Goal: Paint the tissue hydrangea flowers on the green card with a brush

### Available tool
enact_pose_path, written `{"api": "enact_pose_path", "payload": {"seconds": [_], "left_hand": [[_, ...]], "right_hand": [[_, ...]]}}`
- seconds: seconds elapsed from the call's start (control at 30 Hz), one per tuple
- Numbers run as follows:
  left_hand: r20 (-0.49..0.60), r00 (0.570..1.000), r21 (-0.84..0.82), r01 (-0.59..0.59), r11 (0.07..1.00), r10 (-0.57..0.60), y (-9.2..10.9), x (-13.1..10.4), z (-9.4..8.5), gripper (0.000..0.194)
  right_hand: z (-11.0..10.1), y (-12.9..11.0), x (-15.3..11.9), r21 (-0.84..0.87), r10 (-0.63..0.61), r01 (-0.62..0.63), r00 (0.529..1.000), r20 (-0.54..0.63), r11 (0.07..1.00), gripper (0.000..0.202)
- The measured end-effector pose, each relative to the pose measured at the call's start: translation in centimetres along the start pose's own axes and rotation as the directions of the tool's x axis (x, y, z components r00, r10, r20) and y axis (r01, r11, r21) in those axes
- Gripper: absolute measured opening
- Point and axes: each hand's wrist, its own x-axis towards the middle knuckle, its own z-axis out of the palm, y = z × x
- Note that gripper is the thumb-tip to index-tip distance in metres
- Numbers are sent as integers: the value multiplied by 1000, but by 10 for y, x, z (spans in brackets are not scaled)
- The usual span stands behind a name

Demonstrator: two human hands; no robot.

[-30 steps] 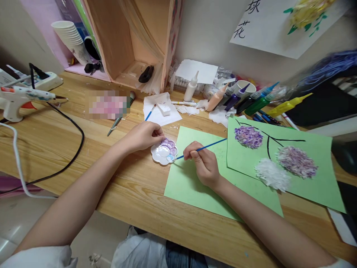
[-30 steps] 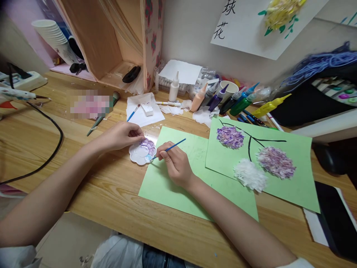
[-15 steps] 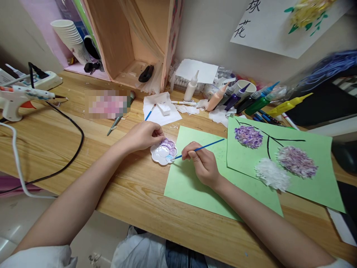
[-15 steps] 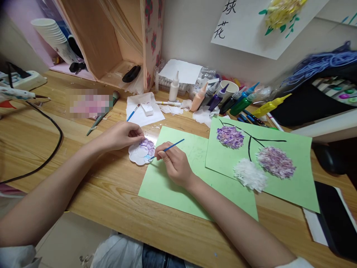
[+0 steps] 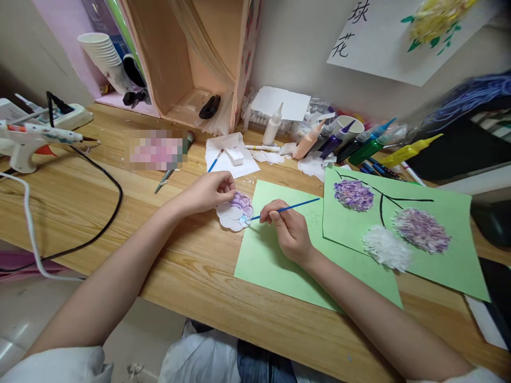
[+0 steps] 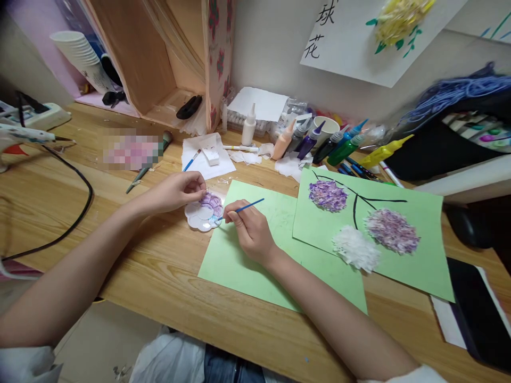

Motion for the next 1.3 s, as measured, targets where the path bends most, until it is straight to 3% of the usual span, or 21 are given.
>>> {"api": "enact_pose_path", "payload": {"seconds": [0.27, 0.43, 0.57, 0.7, 0.83, 0.97, 1.1, 1.23, 1.3], "left_hand": [[-23, 994, -103, 108, 989, -111, 4, 4, 5, 34], [-48, 990, -119, 124, 985, -131, 8, 3, 2, 37], [-75, 990, -98, 109, 989, -117, 4, 3, 1, 38], [-81, 992, -77, 91, 993, -97, -1, 4, 2, 39], [-83, 991, -65, 98, 993, -103, -1, 5, 2, 39], [-85, 989, -65, 116, 991, -121, 2, 4, 2, 39], [-91, 987, -69, 126, 990, -132, 3, 4, 2, 40], [-96, 987, -65, 122, 990, -128, 3, 4, 2, 38], [-100, 986, -61, 125, 990, -130, 3, 4, 2, 38]], "right_hand": [[-2, 1, -2, -1, -24, 24, 993, -114, 1000, 24], [-2, 0, 0, 13, -39, 39, 998, -44, 999, 23], [-3, 0, 1, -12, -40, 39, 997, -69, 999, 24], [-2, 0, 1, -26, -52, 52, 999, 4, 998, 24], [-2, 0, 1, -49, -19, 16, 999, -51, 999, 25], [-2, 0, 1, -31, -37, 37, 999, 8, 999, 24], [-2, -1, 2, -47, -25, 22, 999, -47, 999, 25], [-1, -1, 2, -21, -87, 87, 996, 23, 996, 23], [-1, -1, 2, -37, -69, 69, 998, -4, 997, 23]]}}
